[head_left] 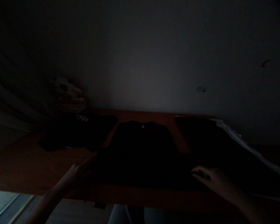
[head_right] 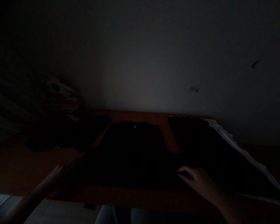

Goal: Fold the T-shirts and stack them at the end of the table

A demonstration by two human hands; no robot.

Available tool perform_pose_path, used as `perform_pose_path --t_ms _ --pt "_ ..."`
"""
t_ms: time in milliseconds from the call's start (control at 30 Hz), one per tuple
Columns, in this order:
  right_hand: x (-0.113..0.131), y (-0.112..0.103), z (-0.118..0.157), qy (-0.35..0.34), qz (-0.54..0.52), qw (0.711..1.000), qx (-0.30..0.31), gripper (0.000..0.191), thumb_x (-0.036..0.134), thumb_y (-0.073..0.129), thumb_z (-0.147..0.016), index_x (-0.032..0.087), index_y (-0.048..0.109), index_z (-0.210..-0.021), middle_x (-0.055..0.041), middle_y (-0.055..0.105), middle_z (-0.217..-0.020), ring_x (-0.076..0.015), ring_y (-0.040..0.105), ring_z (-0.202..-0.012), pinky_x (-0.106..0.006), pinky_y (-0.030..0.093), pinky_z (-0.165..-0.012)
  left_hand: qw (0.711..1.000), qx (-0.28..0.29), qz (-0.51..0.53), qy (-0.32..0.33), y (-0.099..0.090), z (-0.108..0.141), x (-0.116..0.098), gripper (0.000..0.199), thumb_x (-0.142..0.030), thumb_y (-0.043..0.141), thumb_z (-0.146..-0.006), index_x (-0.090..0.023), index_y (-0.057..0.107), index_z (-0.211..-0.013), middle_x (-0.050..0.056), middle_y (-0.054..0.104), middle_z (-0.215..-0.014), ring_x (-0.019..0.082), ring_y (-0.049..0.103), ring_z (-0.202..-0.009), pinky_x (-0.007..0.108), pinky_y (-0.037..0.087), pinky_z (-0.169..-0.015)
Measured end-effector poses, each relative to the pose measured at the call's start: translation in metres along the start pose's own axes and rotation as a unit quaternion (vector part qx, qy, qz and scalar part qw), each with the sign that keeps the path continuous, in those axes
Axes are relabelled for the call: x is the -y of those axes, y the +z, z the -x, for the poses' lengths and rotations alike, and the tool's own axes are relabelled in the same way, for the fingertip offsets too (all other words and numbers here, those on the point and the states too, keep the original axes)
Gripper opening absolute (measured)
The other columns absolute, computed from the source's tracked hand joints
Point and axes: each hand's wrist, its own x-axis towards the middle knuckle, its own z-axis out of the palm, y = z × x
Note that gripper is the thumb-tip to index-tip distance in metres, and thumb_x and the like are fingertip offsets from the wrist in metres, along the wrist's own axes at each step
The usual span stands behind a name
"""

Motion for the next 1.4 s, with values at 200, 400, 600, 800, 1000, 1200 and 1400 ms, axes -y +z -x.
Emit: perform_pose_path --t_ms 200,400,600,800,1000,1200,1400 --pt "0.008 -0.029 0.032 0.071 -0.051 0.993 0.077 0.04 0.065 0.065 -0.08 0.029 0.08 -0.086 -0.0031 0.081 -0.085 -0.028 0.076 -0.085 -0.035 0.059 -0.081 0.995 0.019 0.067 -0.065 -0.021 0.037 0.003 0.036 -0.054 0.061 -0.085 -0.026 0.081 -0.098 0.005 0.082 -0.097 0.028 0.077 -0.084 0.031 0.062 -0.073" --pt "0.033 -0.051 -0.015 0.155 -0.219 0.961 -0.072 0.064 0.076 0.066 -0.075 0.018 0.073 -0.1 -0.0066 0.074 -0.063 -0.0217 0.068 -0.055 -0.034 0.058 -0.065 0.968 -0.073 0.183 -0.157 -0.048 -0.029 -0.018 0.044 -0.063 0.065 -0.078 -0.021 0.073 -0.087 0.002 0.071 -0.061 0.016 0.06 -0.049 0.023 0.048 -0.048" --pt "0.04 -0.018 -0.089 0.145 -0.401 0.882 -0.202 0.054 0.063 0.078 -0.073 0.018 0.066 -0.101 -0.0163 0.08 -0.099 -0.0239 0.075 -0.073 -0.036 0.061 -0.063 0.87 -0.063 0.415 -0.259 -0.03 -0.118 -0.053 0.029 -0.04 0.075 -0.082 -0.019 0.058 -0.092 0.009 0.079 -0.083 0.015 0.067 -0.057 0.019 0.046 -0.047" --pt "0.027 0.014 -0.11 0.083 -0.414 0.863 -0.277 0.059 0.071 0.072 -0.076 0.019 0.062 -0.103 -0.0178 0.079 -0.105 -0.0292 0.077 -0.09 -0.037 0.062 -0.066 0.815 -0.115 0.501 -0.267 -0.006 -0.14 -0.057 0.012 -0.022 0.063 -0.095 -0.019 0.051 -0.095 0.011 0.079 -0.087 0.018 0.076 -0.07 0.023 0.057 -0.061" --pt "0.025 0.01 -0.15 0.047 -0.357 0.877 -0.318 0.072 0.08 0.054 -0.081 0.02 0.057 -0.12 -0.0203 0.077 -0.113 -0.0299 0.075 -0.099 -0.043 0.061 -0.077 0.797 -0.206 0.531 -0.201 0.002 -0.177 -0.06 0.013 -0.022 0.061 -0.095 -0.019 0.049 -0.101 0.008 0.078 -0.087 0.018 0.077 -0.084 0.031 0.061 -0.08" --pt "0.019 0.014 -0.148 0.058 -0.274 0.923 -0.264 0.067 0.065 0.074 -0.066 0.022 0.063 -0.116 -0.0187 0.073 -0.122 -0.0338 0.07 -0.111 -0.052 0.053 -0.099 0.919 -0.179 0.313 -0.16 0.016 -0.175 -0.061 0.041 -0.035 0.071 -0.079 -0.02 0.058 -0.115 0.007 0.075 -0.099 0.022 0.074 -0.091 0.036 0.059 -0.083" --pt "-0.013 0.005 -0.033 0.133 -0.032 0.969 -0.205 0.053 0.073 0.059 -0.074 0.025 0.073 -0.093 -0.0121 0.078 -0.099 -0.0337 0.074 -0.094 -0.05 0.057 -0.09 0.98 -0.101 0.035 -0.168 -0.004 -0.047 -0.038 0.034 -0.055 0.068 -0.073 -0.026 0.069 -0.091 0.005 0.076 -0.091 0.026 0.073 -0.082 0.031 0.054 -0.07"
